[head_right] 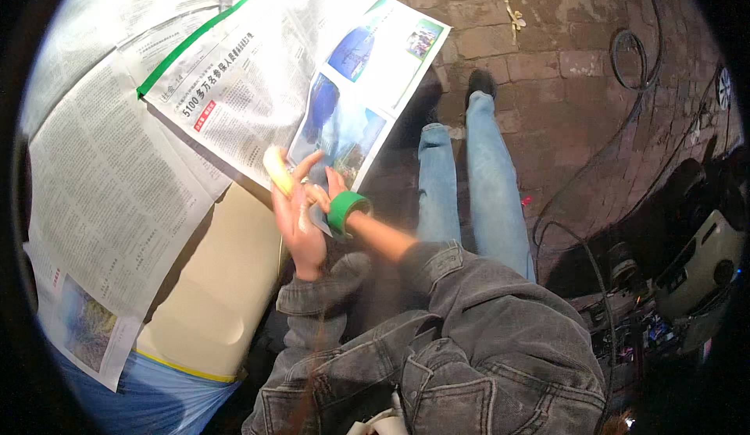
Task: The person tapes newspaper and plastic sheeting onto a car door to mask off areas. They use masking tape to secure the newspaper and plastic, then apply tape along the door handle and edges to create clean paint lines.
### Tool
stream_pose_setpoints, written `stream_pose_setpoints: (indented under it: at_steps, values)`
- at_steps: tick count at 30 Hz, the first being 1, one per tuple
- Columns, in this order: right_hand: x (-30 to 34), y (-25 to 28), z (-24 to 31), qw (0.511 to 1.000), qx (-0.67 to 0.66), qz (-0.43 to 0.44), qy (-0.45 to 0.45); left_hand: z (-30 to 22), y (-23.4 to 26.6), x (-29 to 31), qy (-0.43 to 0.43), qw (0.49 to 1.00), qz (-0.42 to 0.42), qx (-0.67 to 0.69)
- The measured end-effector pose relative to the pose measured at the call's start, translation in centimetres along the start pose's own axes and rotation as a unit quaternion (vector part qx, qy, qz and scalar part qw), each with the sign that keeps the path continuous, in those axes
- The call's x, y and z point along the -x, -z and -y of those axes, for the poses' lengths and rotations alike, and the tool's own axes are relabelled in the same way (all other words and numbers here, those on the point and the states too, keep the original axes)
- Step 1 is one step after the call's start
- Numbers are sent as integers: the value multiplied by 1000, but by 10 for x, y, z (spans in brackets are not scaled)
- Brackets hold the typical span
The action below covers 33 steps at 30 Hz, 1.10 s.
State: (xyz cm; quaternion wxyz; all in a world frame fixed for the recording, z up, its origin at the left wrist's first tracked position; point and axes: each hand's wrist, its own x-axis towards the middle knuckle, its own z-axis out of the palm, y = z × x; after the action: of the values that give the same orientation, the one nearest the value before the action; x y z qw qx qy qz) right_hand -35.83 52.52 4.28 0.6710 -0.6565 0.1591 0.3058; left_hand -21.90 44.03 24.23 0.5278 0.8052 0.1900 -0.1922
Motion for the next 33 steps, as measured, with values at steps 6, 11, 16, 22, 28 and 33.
stream_pose_setpoints:
  at_steps: [6,11,16,22,28,33]
  values:
    - [7,54,0,981,-140,110,76,69,7,-37,87,989,120,-18]
    - [4,138,11,962,-265,-57,-12,105,19,-34,42,975,185,-120]
    - [-18,179,33,975,-163,-100,114,116,23,-28,62,958,211,-184]
    - [-30,190,41,977,-212,0,37,120,22,-28,31,946,207,-248]
    - [-23,176,38,967,-236,-44,89,115,10,-30,35,946,108,-304]
    - [-4,161,46,959,-265,-74,66,117,3,-32,19,935,48,-350]
